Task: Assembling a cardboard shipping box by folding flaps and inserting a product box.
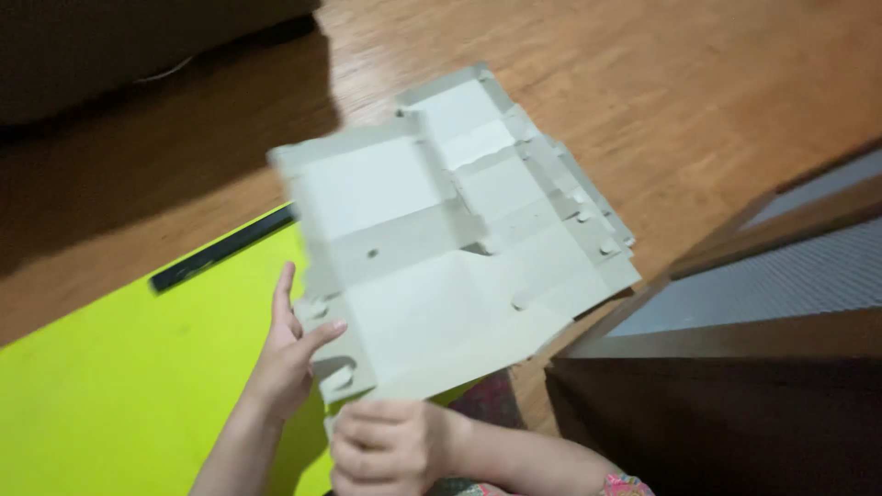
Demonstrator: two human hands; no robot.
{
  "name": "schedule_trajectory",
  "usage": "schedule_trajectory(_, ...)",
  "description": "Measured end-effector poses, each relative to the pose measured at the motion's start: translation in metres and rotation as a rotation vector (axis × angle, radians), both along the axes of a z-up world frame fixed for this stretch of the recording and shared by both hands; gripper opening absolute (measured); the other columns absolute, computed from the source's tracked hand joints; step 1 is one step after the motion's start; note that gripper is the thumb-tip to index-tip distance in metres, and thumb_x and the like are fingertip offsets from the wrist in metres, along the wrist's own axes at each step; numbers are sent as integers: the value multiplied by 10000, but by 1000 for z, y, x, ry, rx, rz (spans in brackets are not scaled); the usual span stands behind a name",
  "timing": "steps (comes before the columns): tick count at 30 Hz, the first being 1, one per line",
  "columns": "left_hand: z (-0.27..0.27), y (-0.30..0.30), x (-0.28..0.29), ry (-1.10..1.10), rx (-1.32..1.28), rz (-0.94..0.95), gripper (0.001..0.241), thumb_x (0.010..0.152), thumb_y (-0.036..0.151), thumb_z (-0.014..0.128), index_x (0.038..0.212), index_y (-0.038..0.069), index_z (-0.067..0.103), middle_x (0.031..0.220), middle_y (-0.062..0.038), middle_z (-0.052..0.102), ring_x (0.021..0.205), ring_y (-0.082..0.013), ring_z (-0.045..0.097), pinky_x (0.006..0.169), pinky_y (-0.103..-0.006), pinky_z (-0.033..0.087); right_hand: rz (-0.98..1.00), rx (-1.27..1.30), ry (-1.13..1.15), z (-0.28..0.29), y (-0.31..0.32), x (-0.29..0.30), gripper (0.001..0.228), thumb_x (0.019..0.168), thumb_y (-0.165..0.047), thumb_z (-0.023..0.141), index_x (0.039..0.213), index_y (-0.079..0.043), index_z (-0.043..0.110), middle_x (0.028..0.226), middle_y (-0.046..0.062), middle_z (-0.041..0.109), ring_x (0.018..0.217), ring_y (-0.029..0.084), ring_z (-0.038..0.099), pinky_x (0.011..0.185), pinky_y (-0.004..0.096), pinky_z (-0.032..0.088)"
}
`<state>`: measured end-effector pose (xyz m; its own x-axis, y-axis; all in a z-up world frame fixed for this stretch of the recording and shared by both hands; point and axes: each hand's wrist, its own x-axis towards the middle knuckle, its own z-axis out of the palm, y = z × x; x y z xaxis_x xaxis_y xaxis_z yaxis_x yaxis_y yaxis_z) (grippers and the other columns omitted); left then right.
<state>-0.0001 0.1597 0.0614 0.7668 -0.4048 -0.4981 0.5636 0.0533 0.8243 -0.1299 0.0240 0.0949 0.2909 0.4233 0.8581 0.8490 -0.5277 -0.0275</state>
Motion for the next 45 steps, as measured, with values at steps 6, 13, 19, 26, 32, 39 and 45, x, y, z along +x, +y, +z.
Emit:
schedule_trajectory(6,4,85,-30,-209,204,116,1004,798,-179,476,1629,311,199,1618,-56,420,1012,-146,614,816,-279,503,365,-124,337,-54,65,-31,243,1125,34,505,1324,43,644,1159,227,690,1134,347,702,1190,475,540)
schedule_trajectory(13,-37,177,-26,-481,346,133,1054,726,-152,555,1629,166,113,1726,-99,94,1570,-171,134,1219,-309,145,291,144,469,-37,56,-10,208,1032,-57,419,1086,6,610,1114,204,629,1024,415,635,939,597,505)
schedule_trajectory(19,-38,185,-49,-776,714,253,1022,796,6,697,1623,99,104,1675,-222,162,1546,-365,206,1229,-469,257,-393,-489,936,-92,26,1,638,953,-436,643,1505,-163,473,1643,190,278,1531,394,197,1189,633,130)
schedule_trajectory(26,-72,175,-109,-1552,1439,-361,1184,774,988,519,1630,226,222,1737,-73,100,1603,-306,40,1252,-531,33,-444,-621,638,-108,13,-2,897,938,-757,432,1631,-211,272,1723,109,160,1589,295,124,1236,560,86)
schedule_trajectory(32,-74,183,-121,-1632,1477,-373,1689,351,1187,668,1638,217,161,1734,-117,67,1596,-381,24,1271,-568,21,-402,-856,391,-93,-1,0,1580,540,-1227,521,1661,-173,162,1737,53,136,1608,281,81,1263,580,15)
schedule_trajectory(39,-41,213,-107,-945,709,-686,732,865,387,803,1499,166,511,1670,-103,222,1547,-413,46,1221,-583,15,159,-363,1214,-53,-21,14,800,712,-194,742,1493,-191,565,1678,118,277,1571,375,150,1230,607,-7)
schedule_trajectory(45,-34,226,-87,-698,595,-507,321,867,252,779,1171,152,804,1403,-79,657,1495,-263,389,1199,-394,327,207,-72,1388,-55,-43,28,338,924,-255,679,1200,-102,799,1403,128,676,1482,330,425,1260,512,162)
